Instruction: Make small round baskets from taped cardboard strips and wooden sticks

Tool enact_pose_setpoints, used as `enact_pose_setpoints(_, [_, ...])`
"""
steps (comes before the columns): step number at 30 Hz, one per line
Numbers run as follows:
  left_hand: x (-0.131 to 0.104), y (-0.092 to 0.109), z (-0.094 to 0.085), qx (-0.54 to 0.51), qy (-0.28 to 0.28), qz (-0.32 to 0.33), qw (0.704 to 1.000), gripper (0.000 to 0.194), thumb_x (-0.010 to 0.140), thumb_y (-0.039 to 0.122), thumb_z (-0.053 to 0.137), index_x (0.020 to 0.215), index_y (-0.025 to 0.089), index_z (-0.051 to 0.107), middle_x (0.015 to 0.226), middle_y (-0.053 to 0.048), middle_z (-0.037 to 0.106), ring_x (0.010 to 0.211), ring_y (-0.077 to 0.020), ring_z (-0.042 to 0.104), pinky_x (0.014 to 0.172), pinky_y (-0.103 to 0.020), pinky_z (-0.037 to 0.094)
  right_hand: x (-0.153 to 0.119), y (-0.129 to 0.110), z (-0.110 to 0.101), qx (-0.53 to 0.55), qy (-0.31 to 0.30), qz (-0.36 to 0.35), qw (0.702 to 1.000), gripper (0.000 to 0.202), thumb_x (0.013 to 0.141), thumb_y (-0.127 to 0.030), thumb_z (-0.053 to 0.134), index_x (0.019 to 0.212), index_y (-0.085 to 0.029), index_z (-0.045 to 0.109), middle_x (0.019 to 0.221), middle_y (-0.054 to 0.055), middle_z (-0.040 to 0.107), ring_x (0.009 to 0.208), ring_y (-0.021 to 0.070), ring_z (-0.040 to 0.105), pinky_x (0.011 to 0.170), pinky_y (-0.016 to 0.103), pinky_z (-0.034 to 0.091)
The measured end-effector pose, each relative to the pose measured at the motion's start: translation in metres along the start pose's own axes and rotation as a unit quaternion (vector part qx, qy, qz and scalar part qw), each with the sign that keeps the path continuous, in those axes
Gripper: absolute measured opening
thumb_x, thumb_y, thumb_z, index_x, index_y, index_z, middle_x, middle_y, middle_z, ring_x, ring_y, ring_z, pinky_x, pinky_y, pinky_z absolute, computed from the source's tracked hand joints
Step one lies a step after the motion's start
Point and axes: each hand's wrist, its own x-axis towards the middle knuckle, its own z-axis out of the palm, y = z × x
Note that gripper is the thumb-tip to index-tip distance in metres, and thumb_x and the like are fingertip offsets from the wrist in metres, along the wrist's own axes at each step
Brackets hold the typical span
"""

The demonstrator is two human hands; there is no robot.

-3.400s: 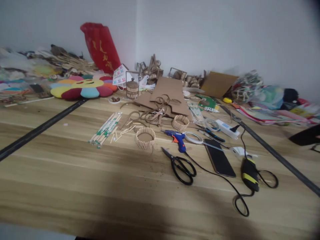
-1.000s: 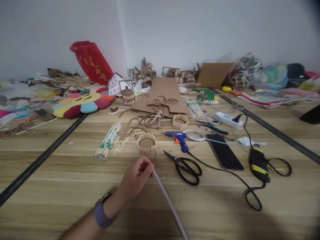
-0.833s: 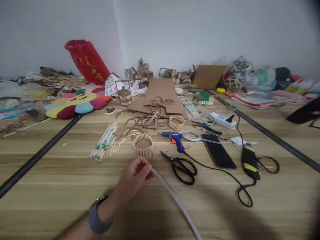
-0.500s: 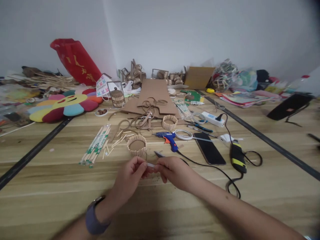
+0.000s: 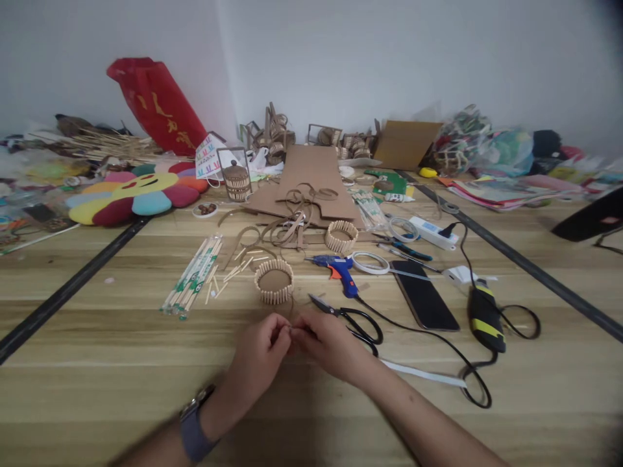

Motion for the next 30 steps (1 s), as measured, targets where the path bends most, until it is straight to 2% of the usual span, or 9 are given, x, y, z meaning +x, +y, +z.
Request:
enact_pose_setpoints(6, [0.003,-0.003,-0.004,-0.127,-0.026,-0.066,0.989,0.023,0.081,0.038,0.049,0.085,0.02,0.062,0.06,0.001,0.063,0.059,-0.0189,0.059,0.057,-0.028,0.043,-0.005,0.011,-0.01,0.129,-0.021,0.015,0.991,0.022,0.094,-0.025,0.049,0.075,-0.018,0.058,0.061,-0.003,0.059,0.058,0.012,0.049,0.056,0.022,0.036])
enact_pose_setpoints(9, [0.003,0.0,-0.008,-0.168,-0.035,-0.074,0.982,0.022,0.079,0.038,0.055,0.085,0.019,0.064,0.065,0.0,0.065,0.063,-0.0183,0.061,0.059,-0.026,0.045,-0.005,0.009,-0.011,0.157,-0.025,0.026,0.987,0.024,0.094,-0.028,0.048,0.075,-0.018,0.058,0.061,-0.002,0.059,0.058,0.0119,0.049,0.055,0.022,0.037])
enact_pose_setpoints(14, [-0.001,0.003,-0.008,-0.176,-0.073,-0.072,0.979,0.019,0.078,0.037,0.057,0.074,0.019,0.063,0.066,0.001,0.062,0.062,-0.016,0.057,0.058,-0.025,0.043,-0.008,0.002,-0.008,0.163,-0.028,0.042,0.985,0.023,0.091,-0.027,0.049,0.071,-0.018,0.057,0.057,-0.003,0.055,0.053,0.011,0.044,0.052,0.021,0.034])
enact_pose_setpoints(21, [-0.002,0.002,-0.006,-0.196,-0.084,-0.089,0.973,0.017,0.074,0.036,0.059,0.071,0.02,0.061,0.064,0.001,0.059,0.061,-0.0151,0.053,0.057,-0.024,0.04,-0.011,-0.003,-0.008,0.163,-0.042,0.05,0.984,0.023,0.089,-0.03,0.051,0.068,-0.019,0.055,0.055,-0.005,0.05,0.051,0.0106,0.041,0.049,0.021,0.031])
enact_pose_setpoints(30, [-0.003,0.004,-0.007,-0.236,-0.117,-0.103,0.959,0.016,0.072,0.034,0.059,0.068,0.019,0.062,0.062,0.001,0.062,0.061,-0.0148,0.055,0.058,-0.025,0.04,-0.012,-0.001,-0.009,0.175,-0.055,0.044,0.982,0.017,0.083,-0.023,0.051,0.067,-0.018,0.054,0.054,-0.007,0.041,0.052,0.0093,0.034,0.047,0.021,0.025])
